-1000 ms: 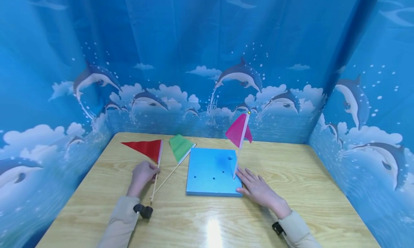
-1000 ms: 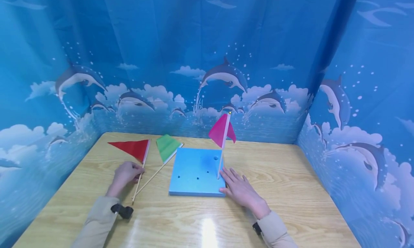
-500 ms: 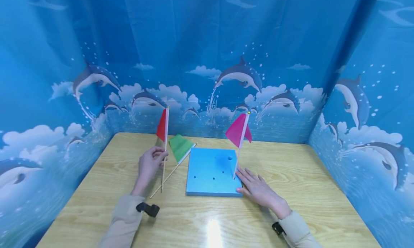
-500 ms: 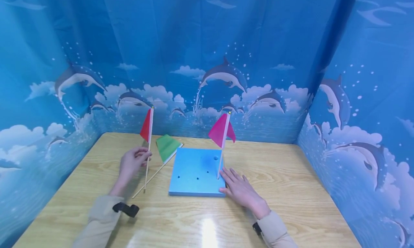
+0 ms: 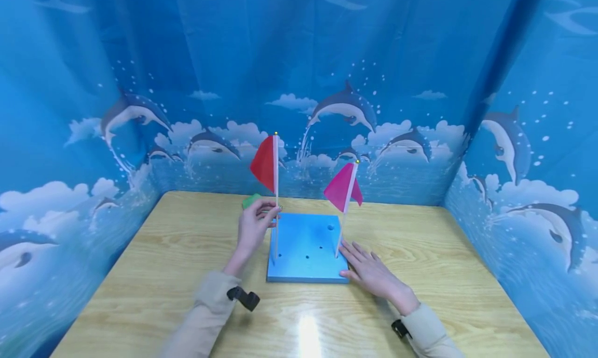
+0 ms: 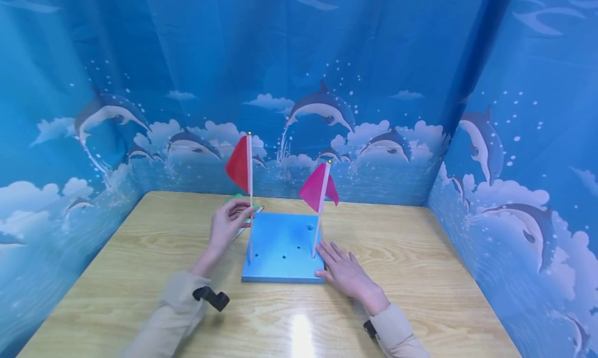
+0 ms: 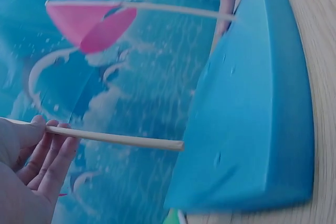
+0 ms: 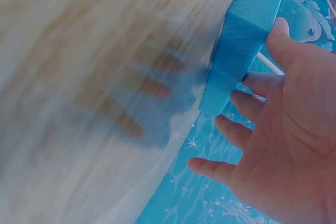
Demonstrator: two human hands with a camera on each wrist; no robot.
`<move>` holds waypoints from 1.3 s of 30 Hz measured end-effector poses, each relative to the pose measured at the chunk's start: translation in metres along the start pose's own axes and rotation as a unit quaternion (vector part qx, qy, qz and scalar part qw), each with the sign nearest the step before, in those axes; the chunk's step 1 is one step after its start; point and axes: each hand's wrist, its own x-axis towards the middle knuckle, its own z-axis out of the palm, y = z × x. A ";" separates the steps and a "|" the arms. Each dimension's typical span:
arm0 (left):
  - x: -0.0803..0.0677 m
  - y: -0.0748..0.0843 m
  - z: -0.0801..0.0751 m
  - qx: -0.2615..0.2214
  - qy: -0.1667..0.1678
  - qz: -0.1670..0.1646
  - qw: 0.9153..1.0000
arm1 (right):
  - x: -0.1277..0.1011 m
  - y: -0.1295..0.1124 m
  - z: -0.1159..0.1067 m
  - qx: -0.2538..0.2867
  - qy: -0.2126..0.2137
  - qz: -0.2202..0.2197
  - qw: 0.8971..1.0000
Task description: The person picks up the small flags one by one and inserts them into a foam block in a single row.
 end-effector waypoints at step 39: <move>-0.021 -0.019 0.071 -0.002 -0.063 0.057 0.996 | 0.002 -0.002 -0.001 -0.001 0.000 0.011 1.000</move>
